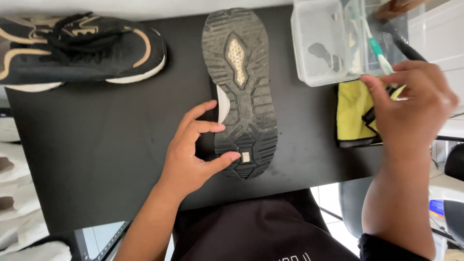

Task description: The person cleans the sole of a black and beige sneaker using a toothbrush and a yellow cloth. They scrub the tread pattern with the toothbrush, wipe with the cloth, and repeat the process on different sections of the sole.

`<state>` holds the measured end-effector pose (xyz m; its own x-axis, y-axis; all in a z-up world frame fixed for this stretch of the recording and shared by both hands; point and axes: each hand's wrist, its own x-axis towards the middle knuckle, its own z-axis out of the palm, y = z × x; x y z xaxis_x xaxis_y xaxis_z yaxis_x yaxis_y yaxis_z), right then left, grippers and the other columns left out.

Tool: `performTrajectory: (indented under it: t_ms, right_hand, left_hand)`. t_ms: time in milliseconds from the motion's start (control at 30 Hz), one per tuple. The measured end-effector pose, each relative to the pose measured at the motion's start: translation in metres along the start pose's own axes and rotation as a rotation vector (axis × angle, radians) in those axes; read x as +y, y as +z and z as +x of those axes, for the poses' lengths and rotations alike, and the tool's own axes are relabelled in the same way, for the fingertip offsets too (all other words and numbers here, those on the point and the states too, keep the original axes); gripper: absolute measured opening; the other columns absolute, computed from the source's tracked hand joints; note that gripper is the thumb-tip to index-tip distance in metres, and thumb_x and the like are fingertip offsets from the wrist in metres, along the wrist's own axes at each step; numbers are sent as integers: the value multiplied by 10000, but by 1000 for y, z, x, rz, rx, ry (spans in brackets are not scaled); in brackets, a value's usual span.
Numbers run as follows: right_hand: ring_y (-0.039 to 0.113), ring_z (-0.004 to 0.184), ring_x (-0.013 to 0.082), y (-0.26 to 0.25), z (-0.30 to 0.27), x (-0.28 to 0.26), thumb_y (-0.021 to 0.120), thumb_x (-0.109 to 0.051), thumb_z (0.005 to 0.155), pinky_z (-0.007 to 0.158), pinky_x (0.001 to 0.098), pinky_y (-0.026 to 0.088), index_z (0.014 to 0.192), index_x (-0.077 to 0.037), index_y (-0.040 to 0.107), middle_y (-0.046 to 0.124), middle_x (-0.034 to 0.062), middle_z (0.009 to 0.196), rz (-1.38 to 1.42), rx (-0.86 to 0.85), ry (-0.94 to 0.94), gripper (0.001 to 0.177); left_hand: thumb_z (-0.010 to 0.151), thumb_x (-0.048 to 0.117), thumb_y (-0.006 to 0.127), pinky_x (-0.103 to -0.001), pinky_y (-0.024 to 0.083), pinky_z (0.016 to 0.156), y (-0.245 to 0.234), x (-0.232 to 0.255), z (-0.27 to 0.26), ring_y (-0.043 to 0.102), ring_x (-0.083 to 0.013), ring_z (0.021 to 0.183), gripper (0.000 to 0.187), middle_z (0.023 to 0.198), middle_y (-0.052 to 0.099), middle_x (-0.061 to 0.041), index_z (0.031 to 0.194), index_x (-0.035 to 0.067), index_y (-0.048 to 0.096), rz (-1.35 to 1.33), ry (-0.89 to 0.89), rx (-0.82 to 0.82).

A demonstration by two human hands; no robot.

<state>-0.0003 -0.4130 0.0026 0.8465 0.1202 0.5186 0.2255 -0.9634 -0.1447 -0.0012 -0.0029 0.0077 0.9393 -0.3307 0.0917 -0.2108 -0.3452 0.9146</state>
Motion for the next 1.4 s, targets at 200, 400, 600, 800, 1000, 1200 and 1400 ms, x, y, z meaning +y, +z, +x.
performTrajectory:
  t_ms: [200,400,600,800,1000,1200,1400]
  right_hand:
    - [502,848,223,-20,-11,-13,917,-36,1258,792,377,441,1302,36,675,616,95,1034,-17,-162,302,257]
    - [753,1062,342,-37,-14,-28,469,135,1239,814,423,495,1465,165,668,658,182,1067,51,-226,240,302]
    - [530,676,277,-26,-35,-33,448,49,1272,677,426,427,1453,99,685,602,121,868,19,-145,335,303]
    - [538,689,292,-12,-52,-26,504,45,1309,671,420,413,1403,167,712,660,157,943,12,-68,259,259]
    - [516,670,234,-7,-49,-33,479,83,1293,631,364,384,1382,172,715,595,136,838,62,-20,319,268]
    - [572,745,287,-3,-25,-60,649,37,1242,677,392,414,1305,112,765,733,184,1042,58,-21,184,152]
    - [732,938,265,14,6,-71,755,-47,1201,694,369,505,1219,3,786,802,92,1149,-63,-96,41,62]
  left_hand:
    - [794,309,875,-404,537,1016,-1,1,2,598,-227,1308,480,1500,517,-88,1150,198,573,9,-36,-19]
    - [792,310,879,-394,542,1007,-2,1,2,614,-224,1278,492,1502,516,-91,1159,202,569,14,-43,-24]
    - [796,301,878,-423,522,1043,-3,2,1,599,-223,1321,497,1519,506,-75,1175,220,566,-2,-58,-34]
    - [792,288,882,-360,545,1003,-5,6,3,650,-215,1195,482,1505,518,-102,1151,208,570,-14,-69,-44]
    - [779,326,872,-396,531,983,-6,5,2,696,-244,1093,554,1512,520,-115,1161,181,496,-11,-93,-50]
    - [629,563,895,-462,417,1020,-7,6,3,691,-233,1098,788,1567,452,-92,1179,155,505,99,-99,-122]
    - [599,519,944,-459,421,1003,-4,4,2,630,-234,1173,840,1585,423,-95,1184,149,468,112,-105,-133]
